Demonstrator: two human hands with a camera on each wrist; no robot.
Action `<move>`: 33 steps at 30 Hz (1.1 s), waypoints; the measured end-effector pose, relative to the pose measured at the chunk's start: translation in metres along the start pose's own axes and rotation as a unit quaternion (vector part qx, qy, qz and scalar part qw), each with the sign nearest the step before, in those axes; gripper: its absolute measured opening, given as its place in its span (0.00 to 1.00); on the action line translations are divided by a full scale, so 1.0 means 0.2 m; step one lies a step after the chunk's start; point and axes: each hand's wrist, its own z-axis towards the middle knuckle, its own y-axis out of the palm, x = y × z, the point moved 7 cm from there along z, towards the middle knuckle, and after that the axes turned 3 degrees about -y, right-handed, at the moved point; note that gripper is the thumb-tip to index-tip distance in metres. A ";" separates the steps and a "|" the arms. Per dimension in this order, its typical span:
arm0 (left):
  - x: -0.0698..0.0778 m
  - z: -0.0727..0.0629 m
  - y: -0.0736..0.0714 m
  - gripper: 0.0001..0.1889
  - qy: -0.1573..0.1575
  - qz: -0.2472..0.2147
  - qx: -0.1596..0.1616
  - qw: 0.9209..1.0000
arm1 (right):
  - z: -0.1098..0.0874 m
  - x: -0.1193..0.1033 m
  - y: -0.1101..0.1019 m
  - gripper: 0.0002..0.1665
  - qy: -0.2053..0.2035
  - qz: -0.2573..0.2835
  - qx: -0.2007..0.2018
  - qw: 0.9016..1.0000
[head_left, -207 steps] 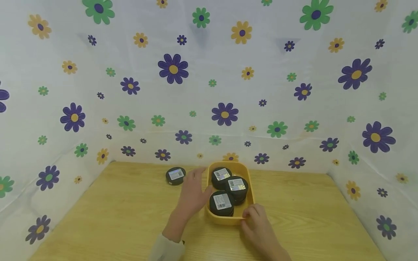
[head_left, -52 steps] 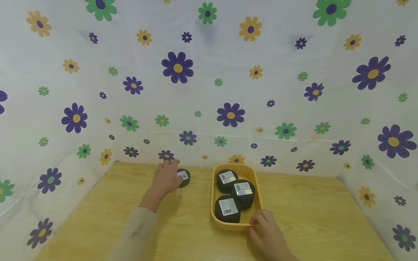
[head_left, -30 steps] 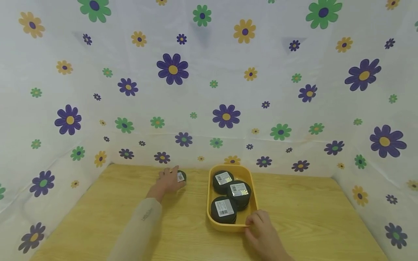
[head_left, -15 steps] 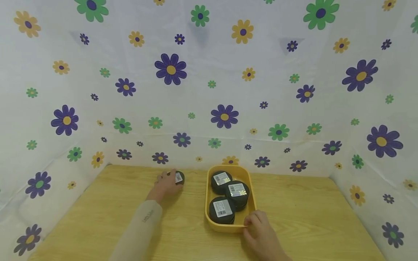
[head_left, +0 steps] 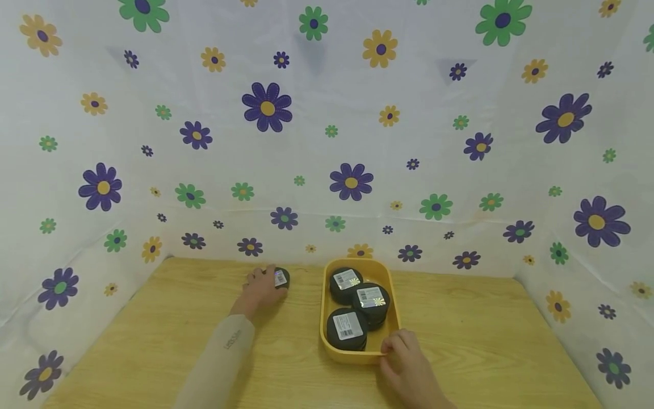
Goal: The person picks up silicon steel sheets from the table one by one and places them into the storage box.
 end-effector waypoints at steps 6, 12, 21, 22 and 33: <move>-0.01 -0.01 0.00 0.42 -0.007 -0.005 0.011 1.000 | 0.00 0.00 0.01 0.23 0.018 0.000 -0.010 1.000; -0.03 -0.03 0.00 0.43 -0.019 -0.009 0.015 1.000 | -0.01 0.00 0.01 0.23 -0.007 0.000 0.005 1.000; -0.04 -0.02 0.00 0.44 -0.017 -0.003 0.022 1.000 | 0.00 0.00 0.00 0.24 -0.018 0.000 0.014 1.000; -0.05 -0.02 0.00 0.45 -0.016 -0.003 0.020 1.000 | 0.00 0.00 0.01 0.24 -0.015 -0.001 0.011 1.000; 0.04 -0.04 -0.02 0.43 0.026 -0.007 0.034 0.999 | 0.00 -0.01 0.00 0.25 -0.030 -0.001 0.020 0.999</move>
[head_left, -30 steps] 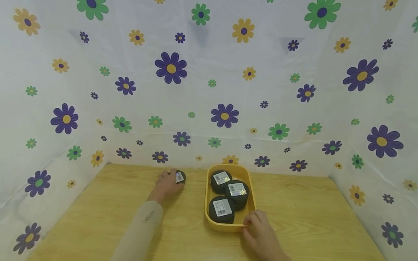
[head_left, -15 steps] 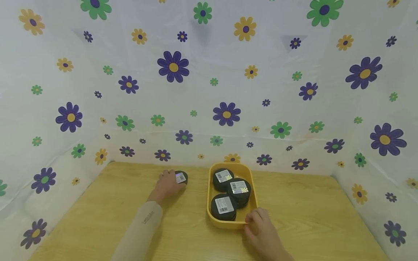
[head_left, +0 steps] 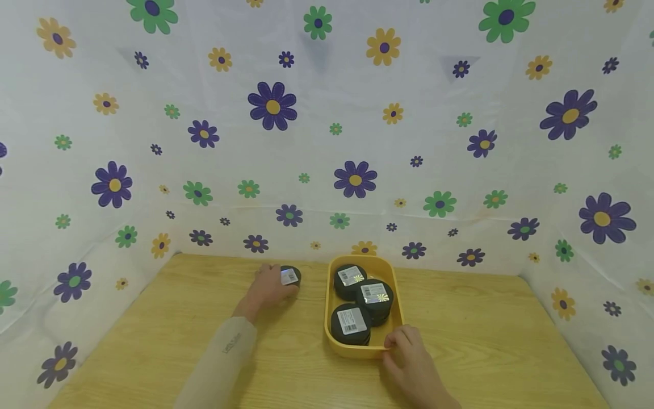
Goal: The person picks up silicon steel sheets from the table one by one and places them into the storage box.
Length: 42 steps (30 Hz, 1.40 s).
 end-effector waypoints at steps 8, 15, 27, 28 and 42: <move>0.14 0.00 -0.05 0.44 0.032 -0.012 0.042 0.999 | 0.00 0.01 0.01 0.25 0.007 0.004 -0.005 1.000; 0.24 -0.02 -0.08 0.43 0.052 -0.027 0.067 0.996 | 0.00 0.01 0.00 0.24 0.005 0.006 -0.003 1.000; 0.36 -0.03 -0.07 0.46 0.041 -0.101 0.091 0.990 | 0.01 0.00 0.00 0.24 -0.003 0.005 -0.001 1.000; 0.38 -0.03 -0.06 0.46 0.046 -0.105 0.092 0.989 | 0.01 0.00 0.00 0.24 -0.002 0.005 -0.001 1.000; 0.55 -0.04 0.03 0.46 0.097 -0.093 0.090 0.987 | 0.00 0.00 -0.01 0.24 0.002 0.007 -0.004 1.000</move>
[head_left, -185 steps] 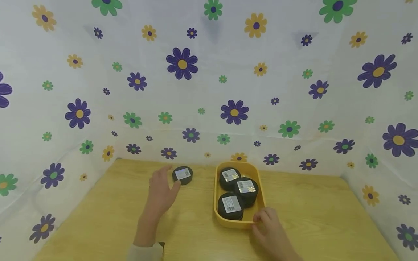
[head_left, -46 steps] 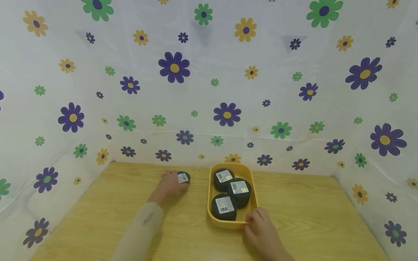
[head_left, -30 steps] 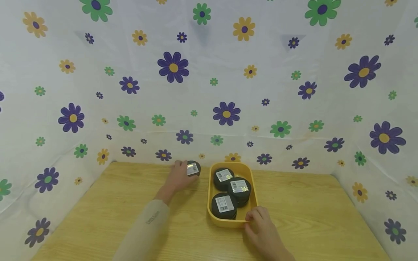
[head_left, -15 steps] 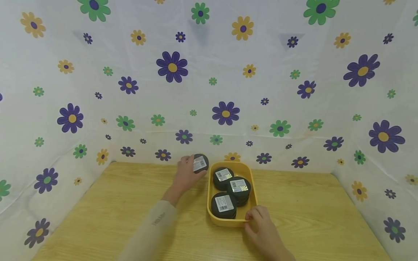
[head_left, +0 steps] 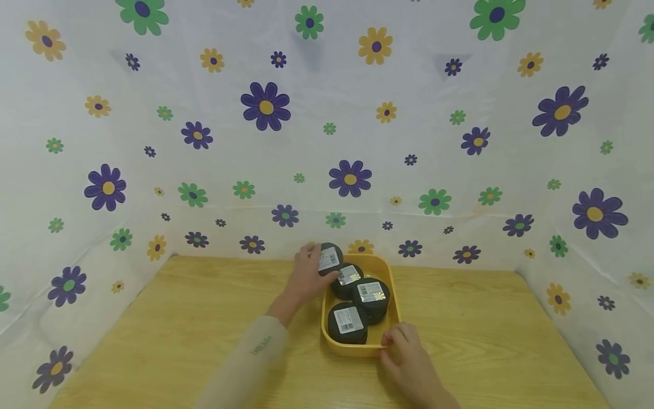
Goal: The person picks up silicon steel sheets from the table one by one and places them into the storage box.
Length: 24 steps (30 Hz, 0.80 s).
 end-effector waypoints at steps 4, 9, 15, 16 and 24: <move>0.05 0.00 0.03 0.44 0.027 0.015 -0.005 1.000 | 0.00 0.00 0.00 0.24 0.000 -0.001 0.001 1.000; 0.09 0.00 0.05 0.44 0.046 0.017 -0.017 0.999 | 0.00 0.00 0.00 0.24 -0.009 0.000 0.005 1.000; 0.11 0.02 0.11 0.46 0.063 0.021 -0.045 0.997 | 0.00 0.01 0.01 0.24 -0.017 0.002 0.010 1.000; 0.11 0.02 0.12 0.46 0.068 0.022 -0.051 0.996 | 0.00 0.01 0.01 0.24 -0.019 0.003 0.011 1.000; 0.13 0.03 0.17 0.45 0.089 0.026 -0.080 0.993 | 0.00 0.01 0.00 0.24 -0.021 0.007 0.010 1.000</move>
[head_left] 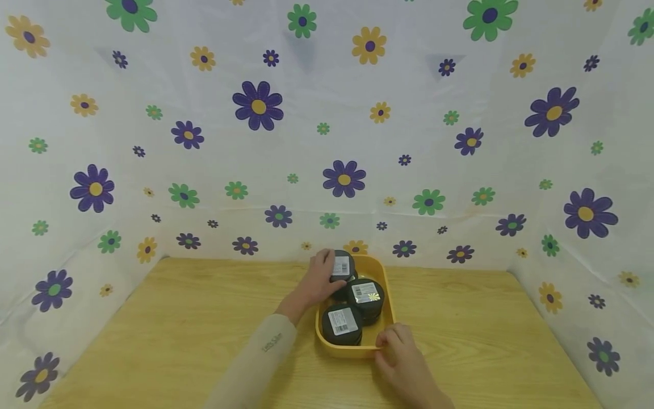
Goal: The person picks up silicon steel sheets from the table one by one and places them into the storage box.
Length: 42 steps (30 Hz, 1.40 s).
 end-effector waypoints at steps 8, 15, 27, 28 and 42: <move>0.01 0.00 0.04 0.42 0.026 0.036 -0.014 0.999 | 0.00 0.00 0.00 0.23 -0.004 -0.005 0.002 1.000; 0.02 0.01 0.06 0.43 0.026 0.051 -0.038 0.998 | 0.00 -0.01 -0.01 0.23 -0.016 0.000 0.008 1.000; 0.02 -0.02 0.06 0.44 0.025 0.072 -0.058 0.995 | 0.00 -0.01 0.01 0.23 -0.005 -0.007 -0.002 1.000; 0.01 -0.02 0.06 0.45 0.025 0.071 -0.060 0.995 | 0.00 -0.01 0.01 0.23 -0.002 -0.008 -0.005 1.000; -0.12 -0.06 -0.03 0.40 0.020 0.014 -0.016 1.000 | 0.01 0.03 0.00 0.21 0.000 -0.005 -0.008 1.000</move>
